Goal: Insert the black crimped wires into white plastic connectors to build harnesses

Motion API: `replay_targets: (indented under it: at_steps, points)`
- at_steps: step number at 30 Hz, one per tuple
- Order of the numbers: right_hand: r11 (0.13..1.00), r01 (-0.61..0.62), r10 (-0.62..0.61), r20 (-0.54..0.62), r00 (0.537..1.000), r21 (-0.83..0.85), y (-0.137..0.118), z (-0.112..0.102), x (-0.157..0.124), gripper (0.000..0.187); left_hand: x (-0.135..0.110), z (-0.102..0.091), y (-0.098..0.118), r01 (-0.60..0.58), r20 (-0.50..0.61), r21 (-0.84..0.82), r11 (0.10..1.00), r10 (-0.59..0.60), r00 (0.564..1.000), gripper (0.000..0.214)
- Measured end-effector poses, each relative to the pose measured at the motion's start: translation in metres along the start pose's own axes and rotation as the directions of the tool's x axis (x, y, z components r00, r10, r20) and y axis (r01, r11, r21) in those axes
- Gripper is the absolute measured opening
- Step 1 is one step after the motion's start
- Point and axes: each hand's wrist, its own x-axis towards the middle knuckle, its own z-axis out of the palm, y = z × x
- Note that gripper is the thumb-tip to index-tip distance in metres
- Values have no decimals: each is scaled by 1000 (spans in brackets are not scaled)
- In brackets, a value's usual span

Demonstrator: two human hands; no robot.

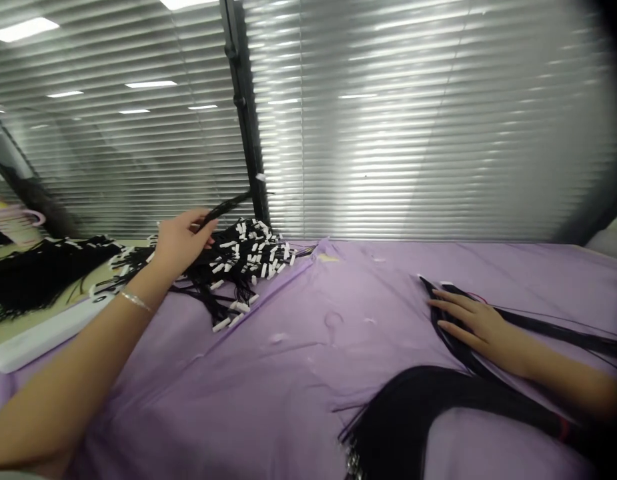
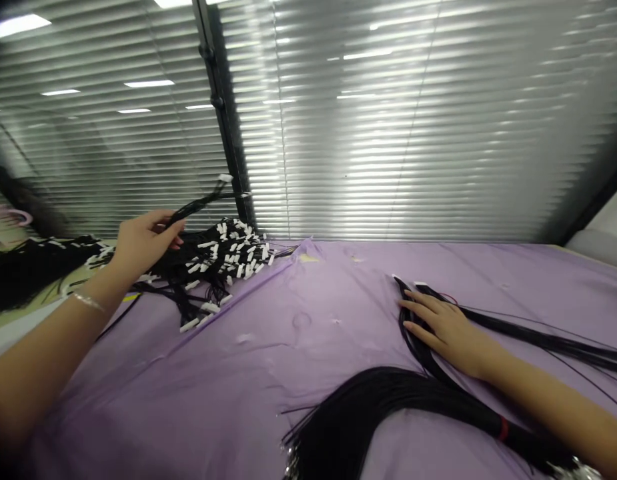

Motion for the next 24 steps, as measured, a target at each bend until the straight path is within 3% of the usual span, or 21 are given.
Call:
replay_targets:
  at_steps: [3,4,5,7,8,13,15,18,20,22,24]
  points:
    - [1000,-11,11,11,1000,9,-1,-1,0,52,-30,0,51,-151,105,-101,983,162,981,33]
    - [1000,-14,14,14,1000,12,-2,-1,0,52,-42,-1,66,-212,168,-147,966,235,957,29]
    - [1000,-17,17,14,1000,14,-2,-2,0,52,-53,-3,79,-270,293,-255,928,340,893,26]
    - [1000,-19,19,11,1000,16,-3,-2,0,52,-71,-8,95,-237,490,-389,890,418,765,22]
    - [1000,-18,18,9,1000,16,-4,-2,0,53,-76,-11,99,-199,538,-431,880,428,726,21]
    - [1000,-24,24,0,1000,20,-6,-5,-1,52,-83,-14,101,-33,691,-442,896,364,624,23]
    - [999,-34,33,4,999,27,-6,-6,-1,53,-85,-2,99,-93,697,-397,913,366,616,27]
    - [998,-39,38,28,999,43,-8,-5,0,56,-89,28,96,-378,610,-294,878,477,632,23]
    - [997,-44,42,48,998,56,-9,-4,1,57,-91,41,92,-475,591,-260,841,528,610,22]
    - [996,-58,53,61,997,71,-10,-8,1,57,-90,41,87,-418,613,-319,851,521,594,28]
    - [993,-64,56,83,995,100,-8,-20,0,55,-88,29,79,-328,604,-421,845,532,594,42]
